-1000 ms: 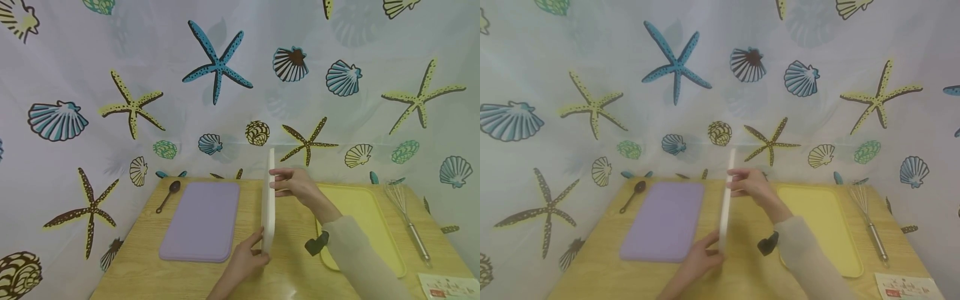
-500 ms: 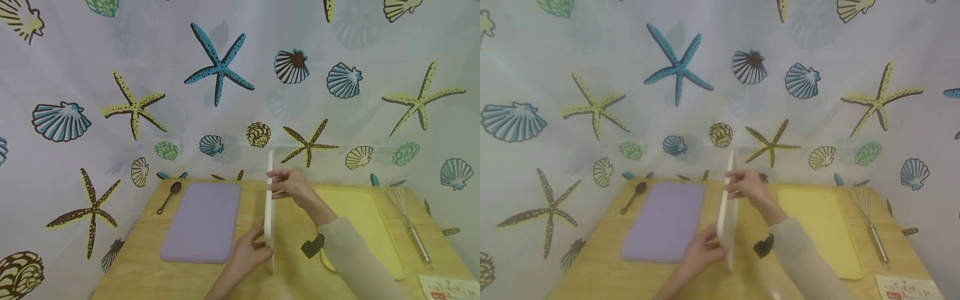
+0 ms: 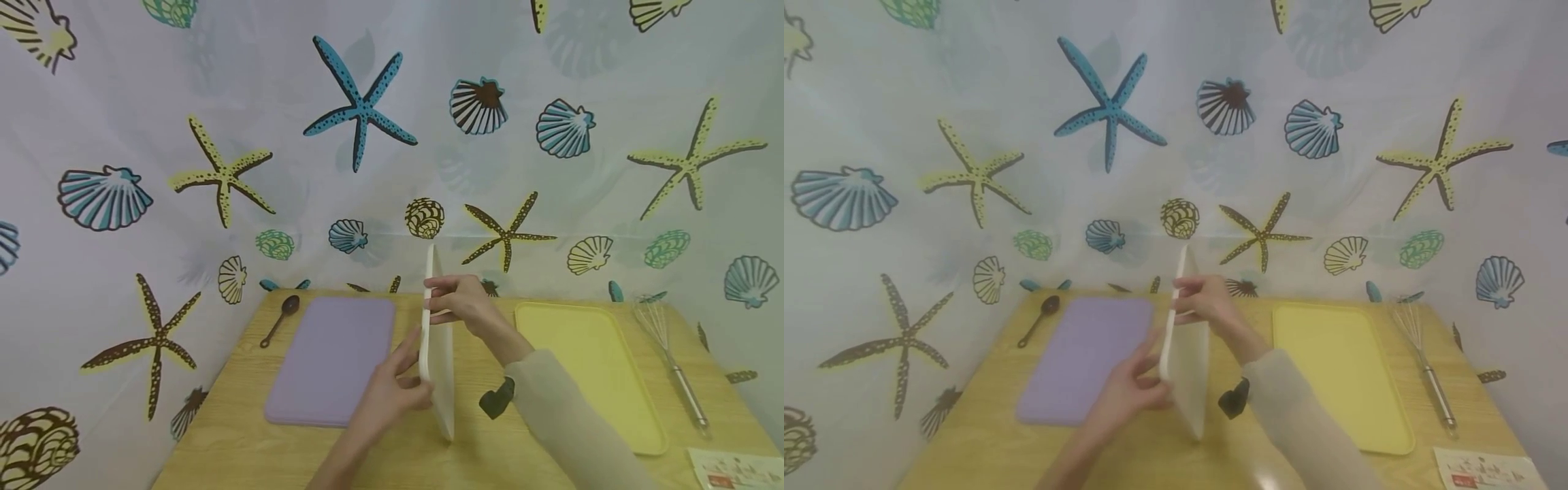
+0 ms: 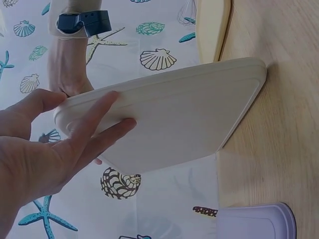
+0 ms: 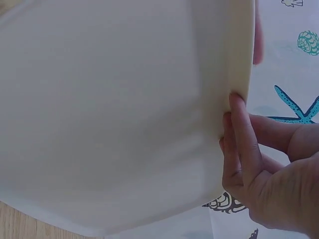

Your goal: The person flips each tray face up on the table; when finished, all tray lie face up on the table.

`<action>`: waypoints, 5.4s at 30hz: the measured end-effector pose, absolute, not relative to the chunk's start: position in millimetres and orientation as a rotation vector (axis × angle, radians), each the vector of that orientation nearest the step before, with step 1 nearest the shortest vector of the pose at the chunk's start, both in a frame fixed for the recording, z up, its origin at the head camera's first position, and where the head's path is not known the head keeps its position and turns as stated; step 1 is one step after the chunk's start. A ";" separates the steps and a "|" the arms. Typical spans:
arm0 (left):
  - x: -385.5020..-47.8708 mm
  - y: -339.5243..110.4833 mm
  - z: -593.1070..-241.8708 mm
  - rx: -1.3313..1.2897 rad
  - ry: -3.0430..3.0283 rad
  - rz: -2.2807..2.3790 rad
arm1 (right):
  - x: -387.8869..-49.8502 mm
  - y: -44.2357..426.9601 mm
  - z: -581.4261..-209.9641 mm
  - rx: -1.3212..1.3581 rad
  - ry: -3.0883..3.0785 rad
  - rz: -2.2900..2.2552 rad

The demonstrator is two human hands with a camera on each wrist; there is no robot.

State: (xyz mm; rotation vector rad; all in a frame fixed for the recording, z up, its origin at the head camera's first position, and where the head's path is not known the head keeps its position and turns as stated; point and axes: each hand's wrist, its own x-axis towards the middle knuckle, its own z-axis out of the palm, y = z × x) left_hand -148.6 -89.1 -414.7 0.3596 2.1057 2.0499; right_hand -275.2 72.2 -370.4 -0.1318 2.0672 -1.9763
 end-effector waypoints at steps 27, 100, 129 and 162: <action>-138.4 -80.2 -402.1 0.159 2.399 2.003 | -270.4 83.4 -396.6 -0.221 2.220 -1.901; -188.6 -141.9 -440.2 0.074 2.063 1.949 | -243.4 188.0 -501.9 -0.074 2.191 -1.710; -226.3 -131.4 -465.6 -0.069 2.226 1.728 | -242.2 209.5 -499.6 0.069 2.232 -1.722; -258.4 -119.8 -506.7 -0.240 2.408 1.656 | -273.7 204.1 -515.5 0.131 2.286 -1.702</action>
